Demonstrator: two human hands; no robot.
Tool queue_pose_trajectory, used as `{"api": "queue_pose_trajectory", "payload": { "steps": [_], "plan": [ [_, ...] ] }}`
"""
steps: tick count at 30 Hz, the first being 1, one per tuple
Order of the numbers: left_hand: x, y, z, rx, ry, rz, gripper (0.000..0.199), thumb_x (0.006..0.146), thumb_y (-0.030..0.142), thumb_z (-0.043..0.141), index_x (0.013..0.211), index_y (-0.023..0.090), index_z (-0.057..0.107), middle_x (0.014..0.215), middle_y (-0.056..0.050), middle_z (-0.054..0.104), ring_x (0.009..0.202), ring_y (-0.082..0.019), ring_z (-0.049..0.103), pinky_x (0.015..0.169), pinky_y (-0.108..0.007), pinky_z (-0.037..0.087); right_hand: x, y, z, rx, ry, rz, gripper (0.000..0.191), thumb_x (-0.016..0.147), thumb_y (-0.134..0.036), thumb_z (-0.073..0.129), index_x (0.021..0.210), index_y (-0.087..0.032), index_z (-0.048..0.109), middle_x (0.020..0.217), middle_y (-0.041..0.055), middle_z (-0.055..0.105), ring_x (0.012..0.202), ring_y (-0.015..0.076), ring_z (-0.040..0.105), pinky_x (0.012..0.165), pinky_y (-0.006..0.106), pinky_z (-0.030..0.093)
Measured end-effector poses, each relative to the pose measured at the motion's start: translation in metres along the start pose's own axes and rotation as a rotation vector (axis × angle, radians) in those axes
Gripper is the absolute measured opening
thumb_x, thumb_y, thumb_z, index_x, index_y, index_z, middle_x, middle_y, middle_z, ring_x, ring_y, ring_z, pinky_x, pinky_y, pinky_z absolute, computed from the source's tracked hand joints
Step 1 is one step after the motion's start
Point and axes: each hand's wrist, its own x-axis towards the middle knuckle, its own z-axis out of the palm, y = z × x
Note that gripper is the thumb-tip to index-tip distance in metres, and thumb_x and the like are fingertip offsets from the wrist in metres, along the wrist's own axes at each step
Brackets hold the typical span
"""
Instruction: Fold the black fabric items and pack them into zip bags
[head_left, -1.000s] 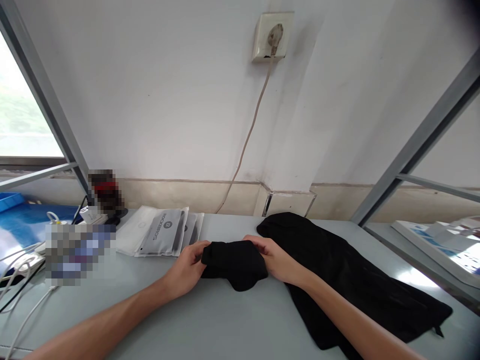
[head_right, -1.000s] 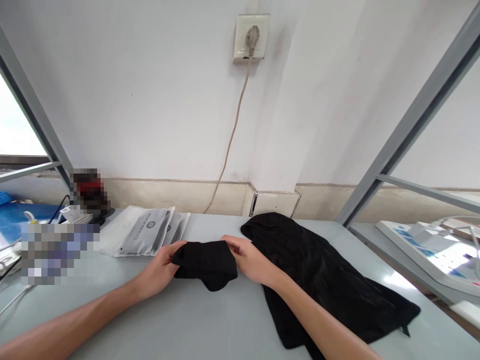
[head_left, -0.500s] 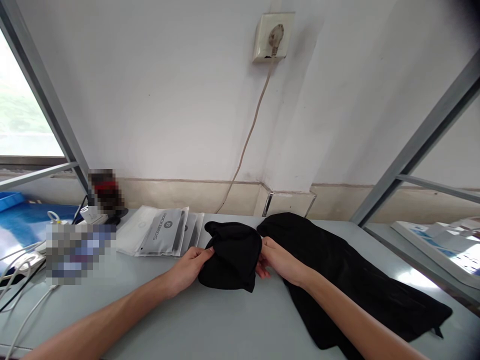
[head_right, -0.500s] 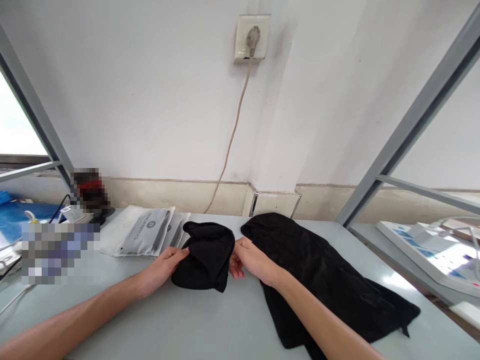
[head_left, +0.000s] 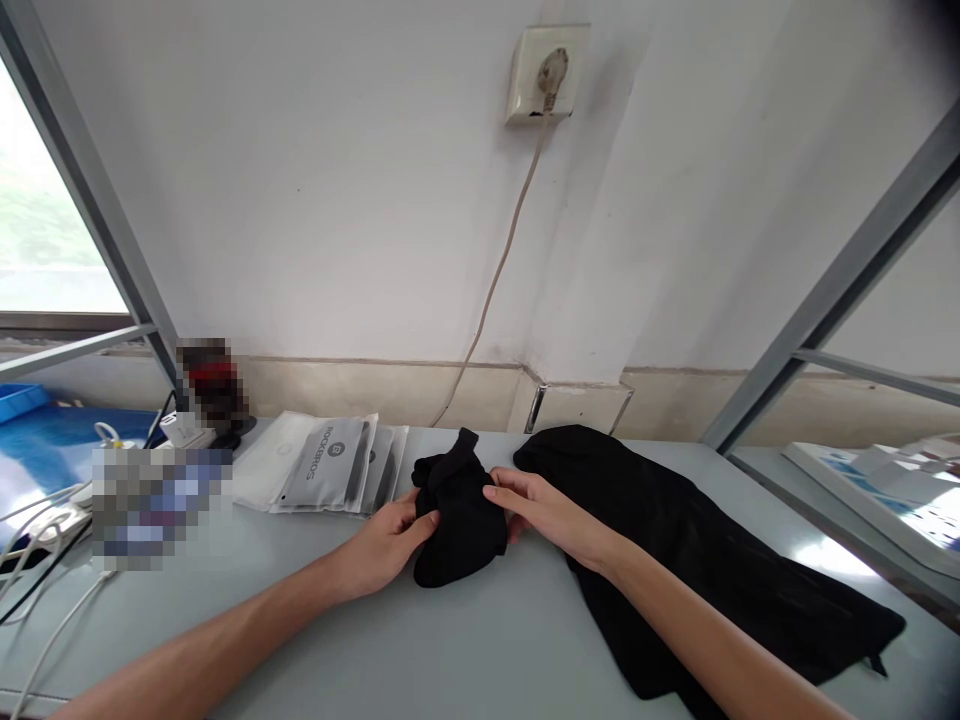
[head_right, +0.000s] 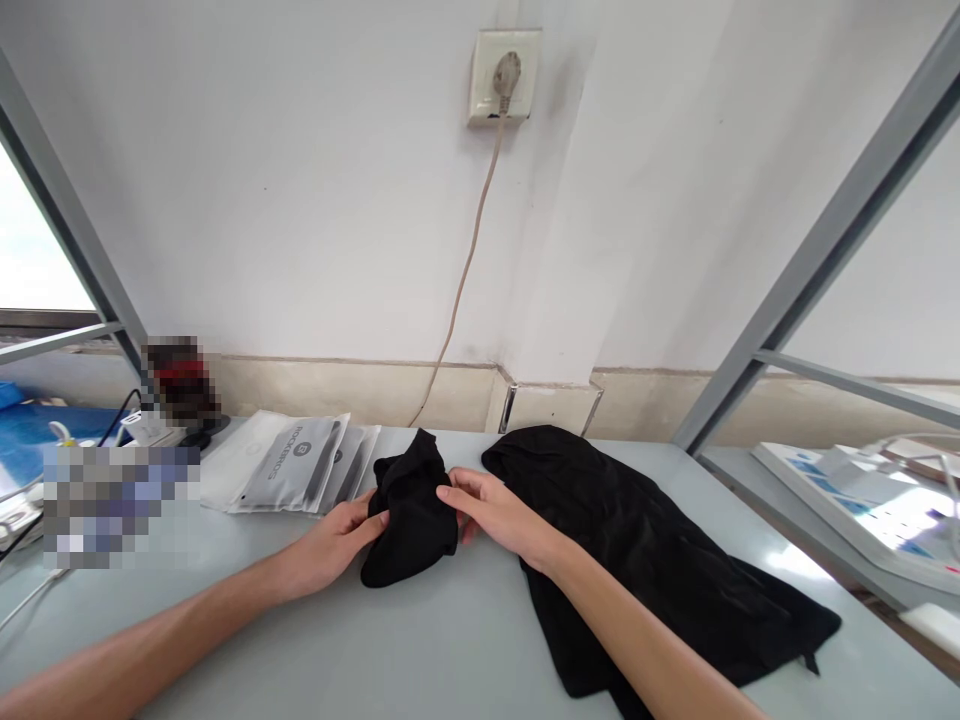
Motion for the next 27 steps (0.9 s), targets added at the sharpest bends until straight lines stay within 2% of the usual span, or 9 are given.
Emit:
{"api": "queue_pose_trajectory", "payload": {
  "steps": [4, 7, 11, 14, 16, 19, 21, 23, 27],
  "plan": [
    [0.000, 0.001, 0.000, 0.077, 0.014, 0.025, 0.046, 0.104, 0.053, 0.046, 0.082, 0.017, 0.067, 0.111, -0.007, 0.065, 0.101, -0.023, 0.058, 0.092, -0.033, 0.047, 0.000, -0.001, 0.000, 0.065, 0.015, -0.041, 0.038, 0.084, -0.051, 0.078, 0.086, -0.024, 0.052, 0.081, -0.0046, 0.056, 0.076, 0.0145, 0.054, 0.072, 0.028, 0.047],
    [-0.002, 0.001, 0.001, 0.105, 0.029, -0.015, 0.051, 0.104, 0.055, 0.045, 0.072, 0.018, 0.060, 0.096, -0.004, 0.065, 0.086, -0.020, 0.059, 0.080, -0.031, 0.047, 0.000, 0.001, -0.001, 0.068, -0.003, -0.026, 0.034, 0.086, -0.044, 0.074, 0.110, -0.028, 0.055, 0.087, -0.0033, 0.062, 0.075, 0.0162, 0.058, 0.071, 0.030, 0.049],
    [-0.007, 0.002, 0.003, 0.193, 0.150, -0.076, 0.047, 0.104, 0.057, 0.045, 0.077, 0.020, 0.055, 0.072, 0.002, 0.058, 0.068, -0.016, 0.053, 0.063, -0.028, 0.040, 0.003, 0.007, -0.005, -0.220, 0.032, -0.150, 0.032, 0.092, -0.028, 0.058, 0.122, -0.030, 0.066, 0.102, 0.0027, 0.070, 0.097, 0.0235, 0.065, 0.090, 0.039, 0.052],
    [-0.011, 0.004, 0.001, 0.337, 0.280, -0.003, 0.032, 0.104, 0.052, 0.049, 0.093, 0.022, 0.056, 0.082, 0.000, 0.059, 0.071, -0.016, 0.052, 0.057, -0.026, 0.039, 0.003, 0.010, -0.008, -0.446, -0.006, -0.221, 0.039, 0.093, -0.020, 0.048, 0.116, -0.030, 0.077, 0.117, 0.0056, 0.070, 0.117, 0.0281, 0.061, 0.108, 0.046, 0.044],
    [-0.012, 0.005, 0.000, 0.412, 0.281, 0.096, 0.027, 0.104, 0.048, 0.049, 0.111, 0.024, 0.059, 0.105, -0.006, 0.063, 0.090, -0.020, 0.057, 0.055, -0.024, 0.042, 0.001, 0.009, -0.009, -0.520, -0.050, -0.225, 0.045, 0.094, -0.018, 0.045, 0.121, -0.033, 0.078, 0.116, 0.0057, 0.070, 0.118, 0.0282, 0.060, 0.110, 0.047, 0.043],
    [-0.012, 0.004, -0.003, 0.542, 0.214, 0.237, 0.030, 0.106, 0.043, 0.048, 0.130, 0.028, 0.060, 0.145, -0.010, 0.052, 0.129, -0.029, 0.048, 0.066, -0.028, 0.054, -0.003, 0.004, -0.008, -0.580, -0.083, -0.214, 0.048, 0.095, -0.016, 0.043, 0.120, -0.036, 0.078, 0.111, 0.0050, 0.068, 0.114, 0.0263, 0.061, 0.108, 0.046, 0.044],
    [-0.011, 0.000, -0.003, 0.642, 0.189, 0.297, 0.028, 0.105, 0.039, 0.051, 0.128, 0.028, 0.064, 0.154, -0.008, 0.049, 0.142, -0.033, 0.037, 0.096, -0.042, 0.054, -0.005, 0.001, -0.007, -0.587, -0.077, -0.213, 0.047, 0.096, -0.015, 0.041, 0.113, -0.035, 0.080, 0.108, 0.0047, 0.066, 0.109, 0.0253, 0.062, 0.106, 0.045, 0.045],
    [-0.009, -0.004, -0.003, 0.693, 0.185, 0.308, 0.023, 0.105, 0.036, 0.052, 0.118, 0.026, 0.069, 0.143, -0.007, 0.060, 0.142, -0.033, 0.038, 0.114, -0.052, 0.040, -0.005, 0.000, -0.006, -0.588, -0.053, -0.229, 0.046, 0.096, -0.014, 0.040, 0.106, -0.034, 0.080, 0.106, 0.0043, 0.064, 0.105, 0.0243, 0.063, 0.103, 0.044, 0.047],
    [-0.006, -0.006, -0.003, 0.667, 0.179, 0.228, 0.029, 0.108, 0.036, 0.047, 0.099, 0.023, 0.071, 0.101, -0.006, 0.074, 0.111, -0.027, 0.059, 0.101, -0.045, 0.045, -0.004, 0.003, -0.005, -0.637, 0.027, -0.268, 0.040, 0.094, -0.010, 0.039, 0.099, -0.029, 0.073, 0.103, 0.0039, 0.063, 0.103, 0.0237, 0.062, 0.100, 0.043, 0.048]
  ]
}}
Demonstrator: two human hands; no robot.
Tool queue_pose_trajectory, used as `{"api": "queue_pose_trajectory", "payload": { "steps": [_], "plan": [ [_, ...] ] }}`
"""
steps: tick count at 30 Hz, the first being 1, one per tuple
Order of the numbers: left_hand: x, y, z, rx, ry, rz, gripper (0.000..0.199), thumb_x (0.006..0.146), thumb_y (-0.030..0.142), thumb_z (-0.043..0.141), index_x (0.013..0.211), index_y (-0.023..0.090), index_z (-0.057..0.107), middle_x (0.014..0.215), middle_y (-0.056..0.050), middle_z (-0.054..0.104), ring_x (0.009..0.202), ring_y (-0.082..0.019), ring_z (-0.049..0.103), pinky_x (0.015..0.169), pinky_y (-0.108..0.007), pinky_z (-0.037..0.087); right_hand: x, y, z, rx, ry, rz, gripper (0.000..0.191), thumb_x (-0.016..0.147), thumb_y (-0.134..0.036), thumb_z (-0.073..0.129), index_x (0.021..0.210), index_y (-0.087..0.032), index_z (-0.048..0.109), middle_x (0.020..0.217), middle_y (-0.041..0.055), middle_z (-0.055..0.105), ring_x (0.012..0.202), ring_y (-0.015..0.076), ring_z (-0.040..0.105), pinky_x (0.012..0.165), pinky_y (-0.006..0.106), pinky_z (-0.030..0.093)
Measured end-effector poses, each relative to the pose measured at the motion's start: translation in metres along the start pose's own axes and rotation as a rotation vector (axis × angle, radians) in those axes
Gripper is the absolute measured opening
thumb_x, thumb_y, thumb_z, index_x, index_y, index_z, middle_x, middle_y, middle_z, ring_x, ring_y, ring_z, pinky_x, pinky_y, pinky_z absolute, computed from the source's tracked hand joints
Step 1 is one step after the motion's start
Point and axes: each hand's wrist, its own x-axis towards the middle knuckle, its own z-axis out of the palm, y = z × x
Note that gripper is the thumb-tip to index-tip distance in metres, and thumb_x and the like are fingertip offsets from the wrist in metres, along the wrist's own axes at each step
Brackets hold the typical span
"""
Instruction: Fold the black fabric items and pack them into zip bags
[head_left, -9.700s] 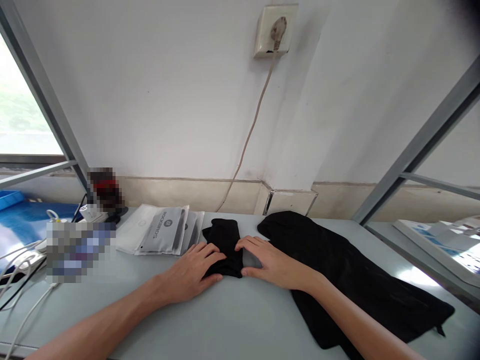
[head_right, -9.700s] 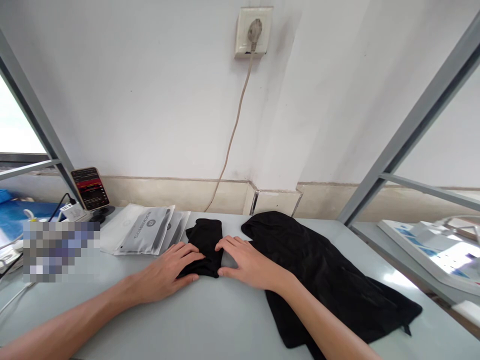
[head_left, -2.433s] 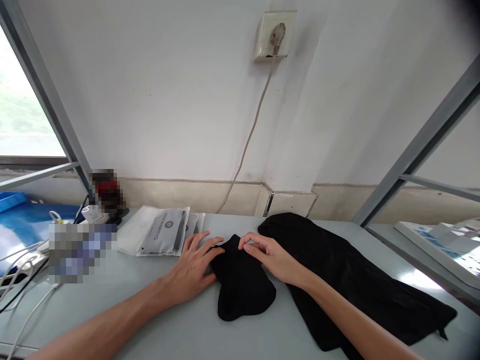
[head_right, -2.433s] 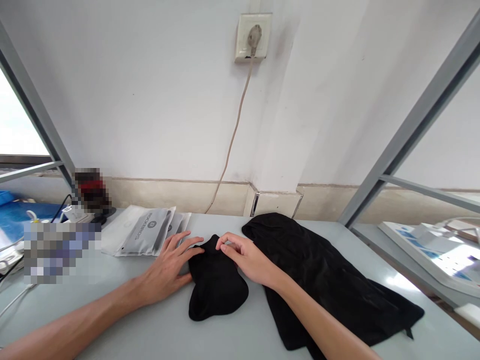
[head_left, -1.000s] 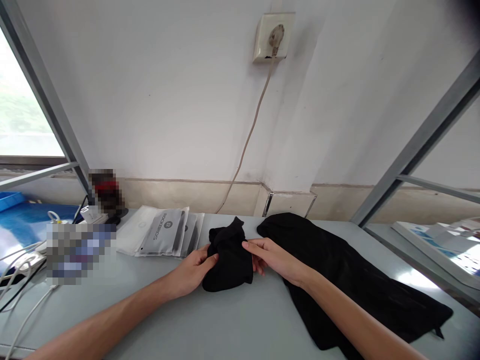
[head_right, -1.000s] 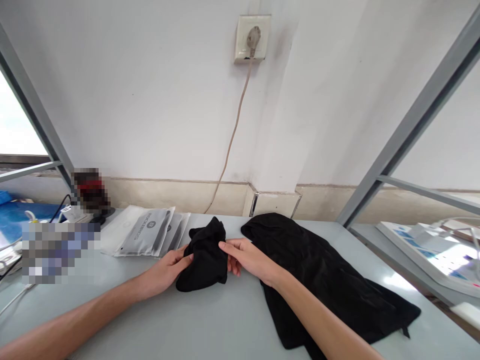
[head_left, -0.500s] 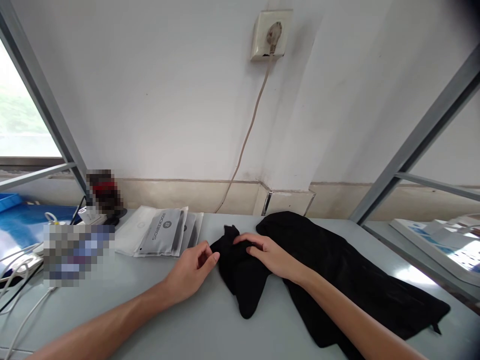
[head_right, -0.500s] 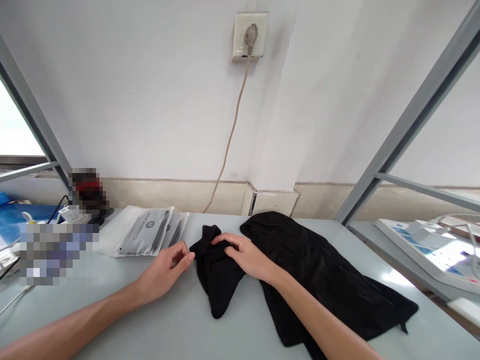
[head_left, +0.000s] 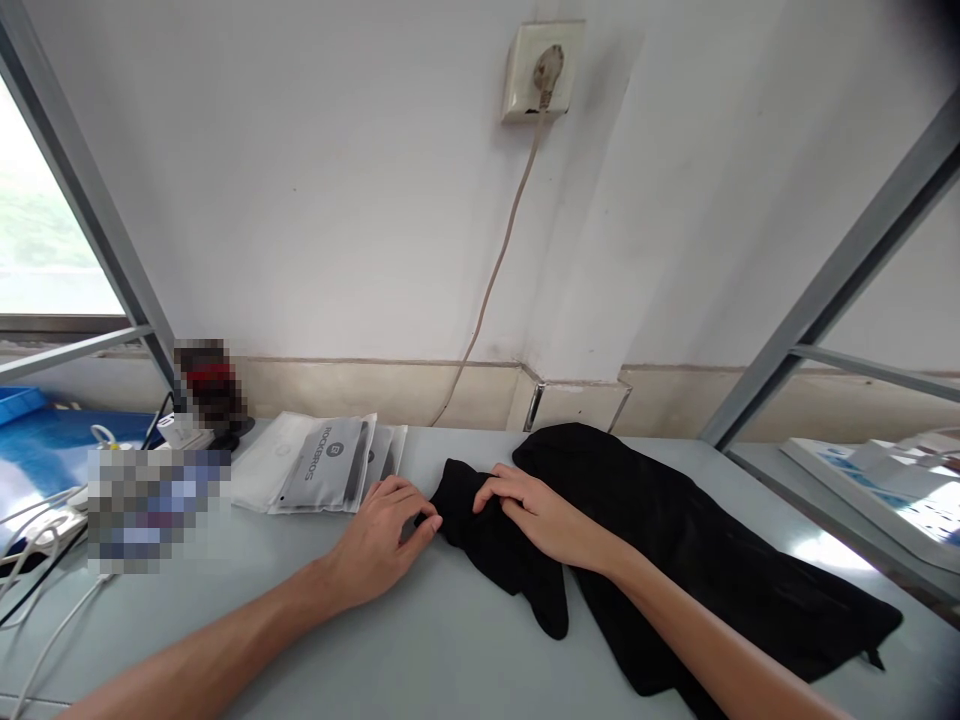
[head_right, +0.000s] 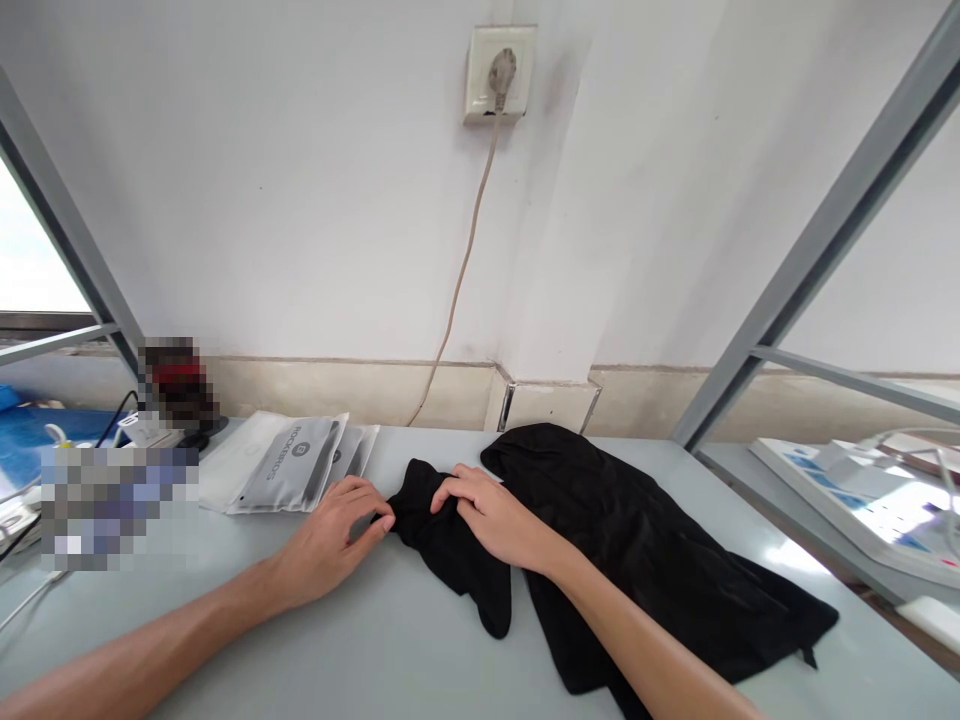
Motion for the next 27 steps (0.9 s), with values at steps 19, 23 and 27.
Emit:
{"api": "queue_pose_trajectory", "payload": {
  "steps": [19, 23, 27],
  "plan": [
    [-0.002, 0.000, 0.000, 0.052, -0.053, 0.045, 0.031, 0.108, 0.034, 0.047, 0.095, 0.021, 0.072, 0.100, -0.006, 0.064, 0.091, -0.022, 0.058, 0.088, -0.038, 0.046, 0.000, 0.009, 0.004, -0.111, 0.038, 0.121, 0.035, 0.099, -0.056, 0.057, 0.112, -0.025, 0.066, 0.111, 0.0088, 0.072, 0.103, 0.0306, 0.066, 0.092, 0.043, 0.048],
    [-0.003, 0.001, -0.001, -0.020, 0.007, 0.023, 0.022, 0.106, 0.035, 0.048, 0.117, 0.024, 0.064, 0.130, -0.010, 0.057, 0.109, -0.025, 0.058, 0.092, -0.040, 0.051, -0.002, 0.008, 0.003, -0.078, 0.018, 0.002, 0.025, 0.103, -0.049, 0.052, 0.104, -0.025, 0.060, 0.102, 0.0046, 0.067, 0.092, 0.0243, 0.061, 0.085, 0.037, 0.049],
    [-0.005, -0.002, 0.000, -0.120, 0.005, -0.072, 0.039, 0.105, 0.044, 0.050, 0.140, 0.027, 0.049, 0.138, -0.012, 0.057, 0.122, -0.030, 0.057, 0.096, -0.043, 0.052, -0.002, 0.002, 0.001, -0.026, -0.015, -0.096, 0.018, 0.104, -0.042, 0.051, 0.109, -0.027, 0.060, 0.109, 0.0041, 0.066, 0.098, 0.0239, 0.061, 0.091, 0.036, 0.048]
  ]
}}
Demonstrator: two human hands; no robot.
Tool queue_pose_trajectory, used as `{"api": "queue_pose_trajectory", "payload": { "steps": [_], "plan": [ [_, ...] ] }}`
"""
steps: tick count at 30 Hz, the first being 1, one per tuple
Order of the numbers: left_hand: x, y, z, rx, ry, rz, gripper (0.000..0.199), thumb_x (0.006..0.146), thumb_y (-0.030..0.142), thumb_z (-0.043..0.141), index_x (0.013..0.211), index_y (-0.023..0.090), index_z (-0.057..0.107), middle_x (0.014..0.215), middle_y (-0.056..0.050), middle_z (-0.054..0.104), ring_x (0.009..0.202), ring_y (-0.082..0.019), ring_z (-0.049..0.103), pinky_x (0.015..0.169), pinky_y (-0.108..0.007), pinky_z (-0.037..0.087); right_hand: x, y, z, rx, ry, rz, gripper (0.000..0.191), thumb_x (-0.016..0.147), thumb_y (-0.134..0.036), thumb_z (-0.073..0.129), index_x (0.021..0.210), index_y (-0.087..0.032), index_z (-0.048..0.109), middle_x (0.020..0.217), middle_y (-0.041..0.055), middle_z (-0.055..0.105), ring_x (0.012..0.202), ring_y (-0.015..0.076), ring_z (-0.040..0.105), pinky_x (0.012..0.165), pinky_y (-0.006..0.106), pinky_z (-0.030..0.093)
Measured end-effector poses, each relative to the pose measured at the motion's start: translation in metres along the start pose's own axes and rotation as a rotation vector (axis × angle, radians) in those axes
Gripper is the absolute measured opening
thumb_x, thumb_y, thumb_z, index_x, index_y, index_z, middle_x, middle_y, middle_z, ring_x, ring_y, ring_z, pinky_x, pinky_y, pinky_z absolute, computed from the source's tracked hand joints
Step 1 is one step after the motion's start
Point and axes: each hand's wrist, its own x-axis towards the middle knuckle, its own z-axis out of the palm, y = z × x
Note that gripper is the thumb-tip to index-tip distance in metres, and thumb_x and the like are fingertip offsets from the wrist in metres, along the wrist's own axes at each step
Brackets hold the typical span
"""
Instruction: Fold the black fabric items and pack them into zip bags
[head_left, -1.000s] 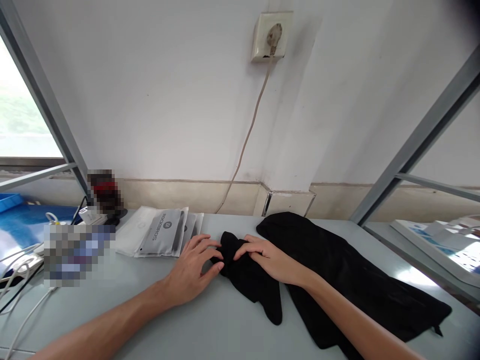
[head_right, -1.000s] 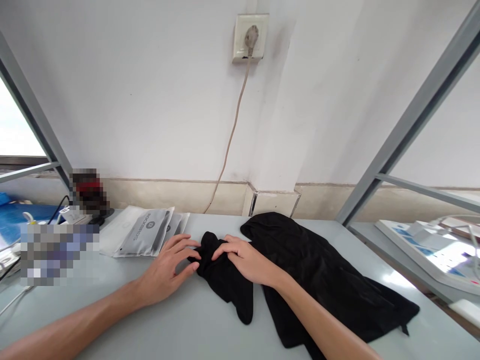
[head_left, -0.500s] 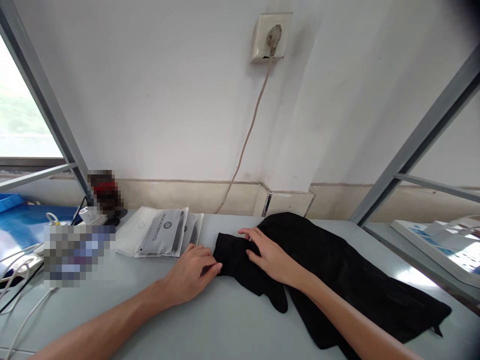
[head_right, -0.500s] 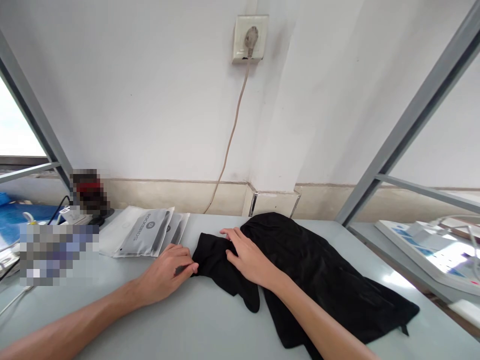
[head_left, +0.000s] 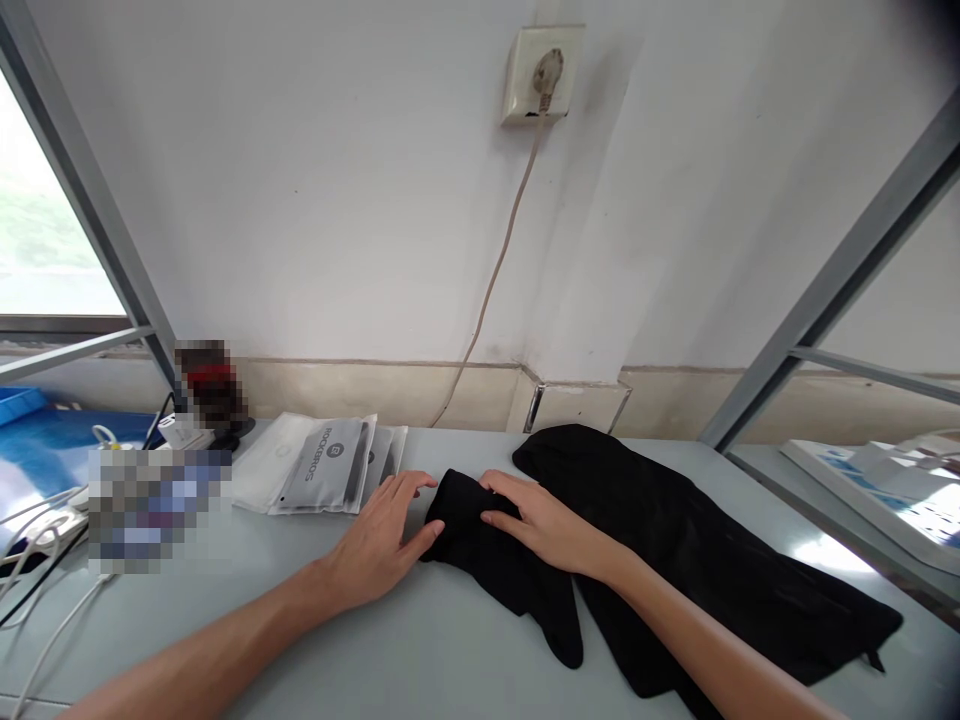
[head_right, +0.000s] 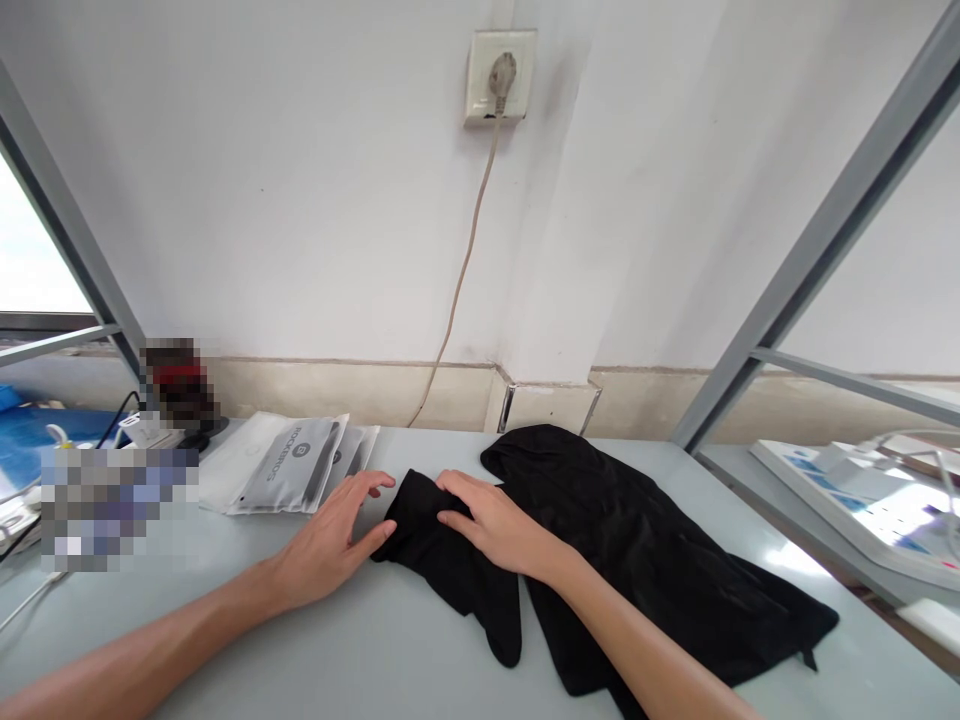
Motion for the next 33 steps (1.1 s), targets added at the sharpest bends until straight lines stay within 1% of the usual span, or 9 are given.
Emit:
{"api": "queue_pose_trajectory", "payload": {
  "steps": [6, 9, 11, 15, 18, 21, 24, 30, 33],
  "plan": [
    [0.001, 0.001, -0.001, -0.172, -0.112, -0.139, 0.071, 0.098, 0.046, 0.063, 0.158, 0.030, 0.029, 0.135, -0.011, 0.061, 0.116, -0.027, 0.059, 0.090, -0.040, 0.052, 0.002, -0.009, 0.000, 0.101, -0.038, -0.003, 0.017, 0.101, -0.042, 0.058, 0.107, -0.028, 0.065, 0.111, 0.0033, 0.069, 0.100, 0.0244, 0.062, 0.093, 0.035, 0.048],
    [0.003, 0.004, -0.001, -0.311, -0.170, -0.158, 0.070, 0.097, 0.038, 0.063, 0.158, 0.029, 0.029, 0.106, -0.004, 0.066, 0.091, -0.021, 0.062, 0.078, -0.034, 0.051, 0.002, -0.013, 0.000, 0.163, -0.021, 0.040, 0.021, 0.098, -0.043, 0.063, 0.112, -0.029, 0.067, 0.115, 0.0026, 0.070, 0.103, 0.0250, 0.062, 0.093, 0.035, 0.048],
    [0.004, 0.005, 0.000, -0.425, -0.165, -0.170, 0.062, 0.097, 0.033, 0.061, 0.153, 0.029, 0.034, 0.104, -0.003, 0.064, 0.084, -0.018, 0.061, 0.076, -0.032, 0.051, 0.001, -0.014, 0.000, 0.171, 0.007, 0.087, 0.025, 0.095, -0.044, 0.067, 0.115, -0.030, 0.066, 0.113, 0.0024, 0.071, 0.102, 0.0248, 0.062, 0.091, 0.035, 0.048],
    [0.007, 0.003, 0.002, -0.608, -0.008, -0.245, 0.035, 0.100, 0.032, 0.056, 0.134, 0.027, 0.045, 0.120, -0.006, 0.059, 0.081, -0.014, 0.060, 0.065, -0.027, 0.049, 0.000, -0.011, -0.003, 0.233, -0.061, 0.208, 0.043, 0.087, -0.050, 0.076, 0.122, -0.030, 0.062, 0.101, 0.0017, 0.070, 0.090, 0.0233, 0.064, 0.080, 0.034, 0.050],
    [0.011, -0.001, 0.002, -0.604, 0.201, -0.301, 0.022, 0.101, 0.035, 0.054, 0.119, 0.025, 0.046, 0.112, -0.003, 0.058, 0.070, -0.011, 0.053, 0.059, -0.024, 0.044, 0.000, -0.005, -0.005, 0.388, -0.162, 0.232, 0.049, 0.082, -0.052, 0.081, 0.121, -0.028, 0.062, 0.096, 0.0013, 0.070, 0.089, 0.0238, 0.065, 0.078, 0.034, 0.051],
    [0.015, -0.006, 0.000, -0.581, 0.289, -0.352, 0.018, 0.099, 0.036, 0.054, 0.109, 0.024, 0.044, 0.101, 0.000, 0.056, 0.066, -0.010, 0.048, 0.055, -0.023, 0.040, 0.003, -0.002, -0.003, 0.481, -0.091, 0.263, 0.039, 0.083, -0.047, 0.080, 0.110, -0.025, 0.064, 0.093, 0.0007, 0.068, 0.087, 0.0224, 0.064, 0.079, 0.034, 0.051],
    [0.014, -0.005, -0.001, -0.606, 0.188, -0.328, 0.022, 0.095, 0.036, 0.062, 0.099, 0.024, 0.043, 0.091, 0.003, 0.055, 0.068, -0.011, 0.051, 0.059, -0.023, 0.042, 0.006, -0.002, -0.002, 0.612, 0.112, 0.309, 0.029, 0.084, -0.040, 0.077, 0.104, -0.024, 0.064, 0.090, -0.0006, 0.066, 0.086, 0.0208, 0.063, 0.078, 0.032, 0.051],
    [0.006, 0.011, -0.003, -0.770, -0.416, -0.319, 0.041, 0.089, 0.051, 0.073, 0.100, 0.023, 0.045, 0.083, 0.002, 0.063, 0.064, -0.014, 0.062, 0.060, -0.028, 0.050, 0.008, 0.000, -0.007, 0.819, 0.285, 0.310, 0.032, 0.080, -0.037, 0.082, 0.106, -0.024, 0.069, 0.104, 0.0028, 0.073, 0.104, 0.0242, 0.067, 0.096, 0.037, 0.051],
    [0.004, 0.016, -0.007, -0.543, -0.288, -0.300, 0.037, 0.095, 0.057, 0.064, 0.099, 0.022, 0.054, 0.082, 0.002, 0.058, 0.065, -0.012, 0.053, 0.059, -0.026, 0.043, 0.007, -0.001, -0.008, 0.779, 0.193, 0.288, 0.037, 0.080, -0.040, 0.083, 0.112, -0.024, 0.073, 0.109, 0.0044, 0.075, 0.108, 0.0263, 0.067, 0.103, 0.041, 0.048]
  ]
}}
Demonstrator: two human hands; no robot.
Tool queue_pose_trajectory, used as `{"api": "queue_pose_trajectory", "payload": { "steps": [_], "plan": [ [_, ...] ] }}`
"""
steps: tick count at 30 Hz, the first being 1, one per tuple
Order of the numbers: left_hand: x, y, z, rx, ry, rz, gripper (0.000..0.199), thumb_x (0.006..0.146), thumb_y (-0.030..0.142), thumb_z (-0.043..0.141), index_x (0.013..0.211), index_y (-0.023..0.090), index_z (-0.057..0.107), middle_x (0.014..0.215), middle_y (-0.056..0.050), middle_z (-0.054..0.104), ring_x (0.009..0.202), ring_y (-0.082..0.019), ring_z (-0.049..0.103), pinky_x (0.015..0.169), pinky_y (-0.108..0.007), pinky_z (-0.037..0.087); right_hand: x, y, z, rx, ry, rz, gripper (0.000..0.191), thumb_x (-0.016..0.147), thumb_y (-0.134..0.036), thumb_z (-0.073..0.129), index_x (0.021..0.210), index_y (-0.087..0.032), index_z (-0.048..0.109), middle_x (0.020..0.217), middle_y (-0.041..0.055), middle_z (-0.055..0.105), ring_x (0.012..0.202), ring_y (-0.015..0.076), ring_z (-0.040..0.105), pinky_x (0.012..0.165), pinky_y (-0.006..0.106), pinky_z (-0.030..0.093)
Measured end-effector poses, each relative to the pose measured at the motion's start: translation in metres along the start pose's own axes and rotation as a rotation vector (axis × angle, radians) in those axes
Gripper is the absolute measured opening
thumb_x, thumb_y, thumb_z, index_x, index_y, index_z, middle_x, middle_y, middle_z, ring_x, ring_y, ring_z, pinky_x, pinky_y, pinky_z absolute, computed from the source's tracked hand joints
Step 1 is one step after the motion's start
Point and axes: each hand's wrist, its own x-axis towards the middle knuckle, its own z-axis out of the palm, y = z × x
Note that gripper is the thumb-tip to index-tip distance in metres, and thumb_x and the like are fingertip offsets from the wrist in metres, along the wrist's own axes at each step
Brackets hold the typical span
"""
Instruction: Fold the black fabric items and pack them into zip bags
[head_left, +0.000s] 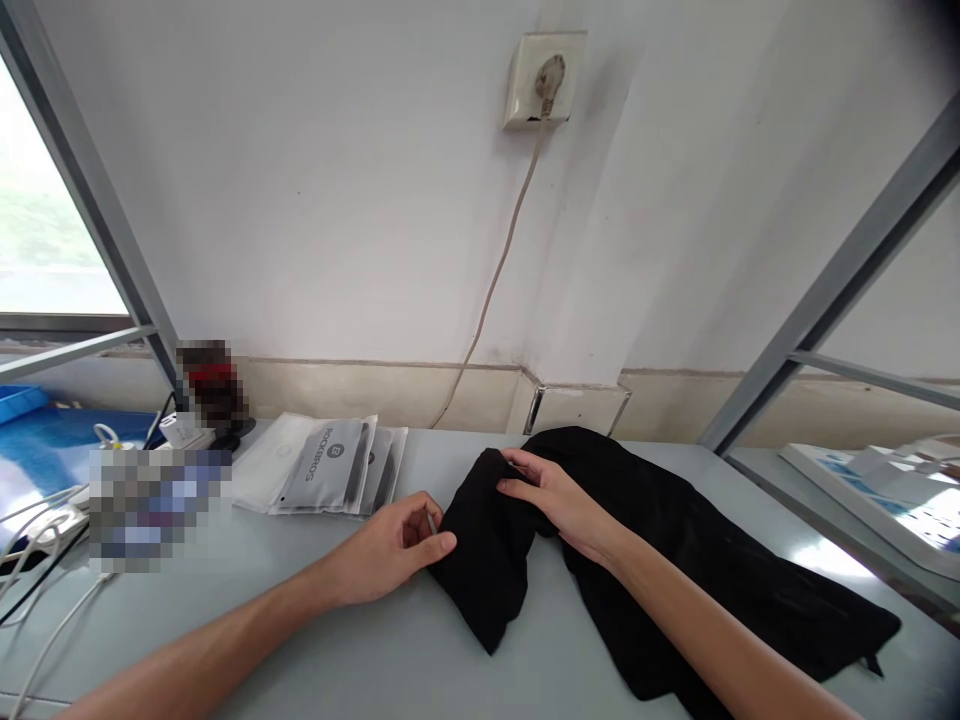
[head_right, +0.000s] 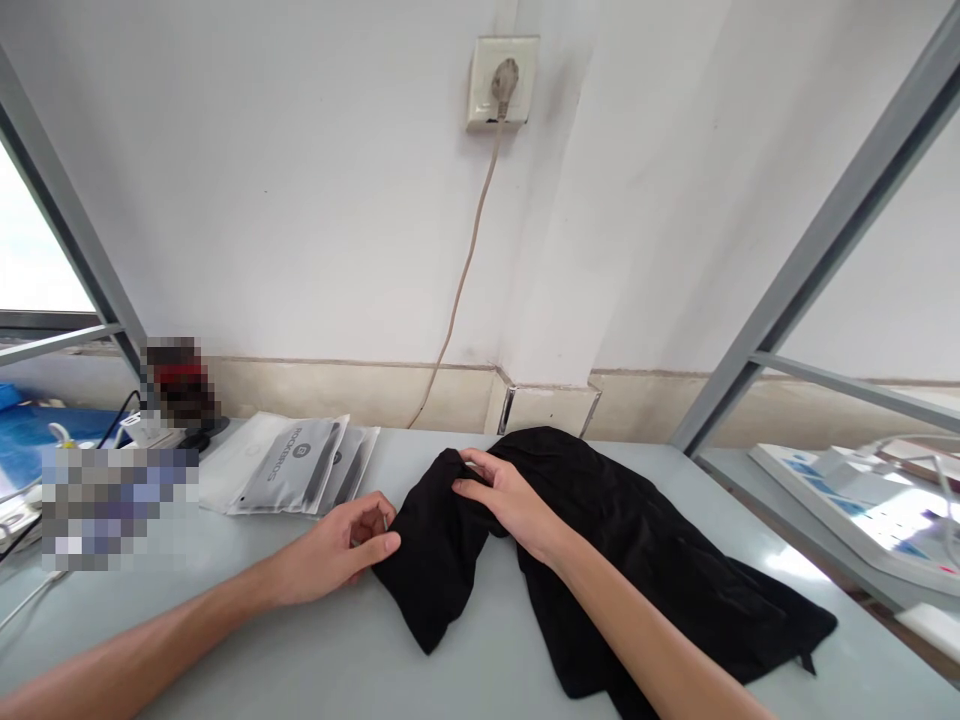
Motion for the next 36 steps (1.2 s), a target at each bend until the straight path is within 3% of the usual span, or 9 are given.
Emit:
{"api": "queue_pose_trajectory", "payload": {
  "steps": [3, 9, 13, 18, 22, 26, 31, 34, 36],
  "plan": [
    [0.000, 0.001, -0.003, 0.144, 0.181, 0.102, 0.036, 0.096, 0.056, 0.063, 0.110, 0.023, 0.062, 0.100, -0.002, 0.062, 0.080, -0.015, 0.054, 0.072, -0.028, 0.046, -0.004, -0.004, 0.005, -0.089, -0.143, -0.039, 0.030, 0.086, -0.040, 0.079, 0.111, -0.023, 0.075, 0.114, 0.0049, 0.074, 0.111, 0.0261, 0.065, 0.104, 0.040, 0.048],
    [0.000, -0.003, 0.004, -0.134, -0.095, 0.059, 0.048, 0.093, 0.051, 0.071, 0.129, 0.022, 0.058, 0.098, -0.004, 0.068, 0.090, -0.019, 0.063, 0.079, -0.030, 0.048, -0.008, -0.007, 0.018, -0.218, -0.214, -0.112, 0.027, 0.090, -0.041, 0.076, 0.112, -0.026, 0.073, 0.117, 0.0039, 0.072, 0.117, 0.0262, 0.063, 0.104, 0.038, 0.047],
    [0.003, -0.007, 0.010, -0.273, -0.096, 0.081, 0.033, 0.096, 0.044, 0.070, 0.117, 0.021, 0.060, 0.101, -0.005, 0.072, 0.094, -0.020, 0.067, 0.081, -0.031, 0.049, -0.006, -0.005, 0.017, -0.055, -0.125, 0.037, 0.040, 0.082, -0.046, 0.083, 0.116, -0.028, 0.071, 0.109, 0.0028, 0.075, 0.105, 0.0247, 0.068, 0.094, 0.037, 0.051],
    [0.012, -0.011, 0.005, -0.457, 0.077, 0.160, 0.033, 0.098, 0.042, 0.069, 0.118, 0.020, 0.055, 0.102, -0.005, 0.074, 0.092, -0.019, 0.070, 0.083, -0.031, 0.052, -0.006, -0.002, 0.016, 0.282, -0.081, 0.114, 0.039, 0.080, -0.054, 0.084, 0.099, -0.022, 0.076, 0.105, 0.0067, 0.078, 0.103, 0.0244, 0.069, 0.090, 0.035, 0.052],
    [0.010, -0.010, 0.005, -0.453, 0.064, 0.129, 0.038, 0.097, 0.043, 0.069, 0.123, 0.021, 0.051, 0.101, -0.005, 0.073, 0.089, -0.018, 0.070, 0.080, -0.030, 0.053, -0.007, 0.004, 0.019, 0.336, -0.091, 0.149, 0.034, 0.071, -0.040, 0.095, 0.094, -0.021, 0.077, 0.108, 0.0056, 0.079, 0.107, 0.0244, 0.069, 0.095, 0.035, 0.051],
    [0.003, -0.003, 0.003, -0.119, 0.116, 0.099, 0.040, 0.101, 0.051, 0.057, 0.130, 0.023, 0.051, 0.087, -0.001, 0.070, 0.068, -0.015, 0.064, 0.063, -0.027, 0.050, -0.006, 0.004, 0.022, 0.337, -0.001, 0.180, 0.024, 0.075, -0.038, 0.092, 0.089, -0.022, 0.079, 0.090, 0.0034, 0.080, 0.094, 0.0236, 0.073, 0.089, 0.035, 0.055],
    [0.006, 0.010, -0.040, 0.542, 0.519, 0.151, 0.039, 0.107, 0.048, 0.043, 0.136, 0.024, 0.051, 0.084, 0.001, 0.069, 0.065, -0.017, 0.061, 0.064, -0.029, 0.048, -0.004, 0.000, 0.019, 0.283, 0.159, 0.187, 0.022, 0.075, -0.038, 0.091, 0.082, -0.021, 0.078, 0.085, 0.0038, 0.080, 0.083, 0.0231, 0.074, 0.081, 0.033, 0.058],
    [0.006, 0.012, -0.079, 1.019, 0.723, 0.136, 0.030, 0.108, 0.034, 0.038, 0.123, 0.020, 0.060, 0.105, -0.008, 0.071, 0.095, -0.025, 0.067, 0.083, -0.036, 0.051, -0.002, 0.000, 0.016, 0.312, 0.239, 0.200, 0.018, 0.077, -0.033, 0.088, 0.086, -0.021, 0.078, 0.092, 0.0041, 0.081, 0.088, 0.0223, 0.075, 0.082, 0.031, 0.058],
    [0.002, 0.009, -0.102, 1.340, 0.770, -0.024, 0.030, 0.105, 0.025, 0.040, 0.119, 0.013, 0.063, 0.117, -0.018, 0.067, 0.108, -0.034, 0.064, 0.089, -0.044, 0.051, -0.001, 0.001, 0.016, 0.333, 0.268, 0.215, 0.014, 0.080, -0.030, 0.087, 0.084, -0.021, 0.077, 0.092, 0.0042, 0.081, 0.090, 0.0218, 0.075, 0.082, 0.029, 0.058]
  ]
}}
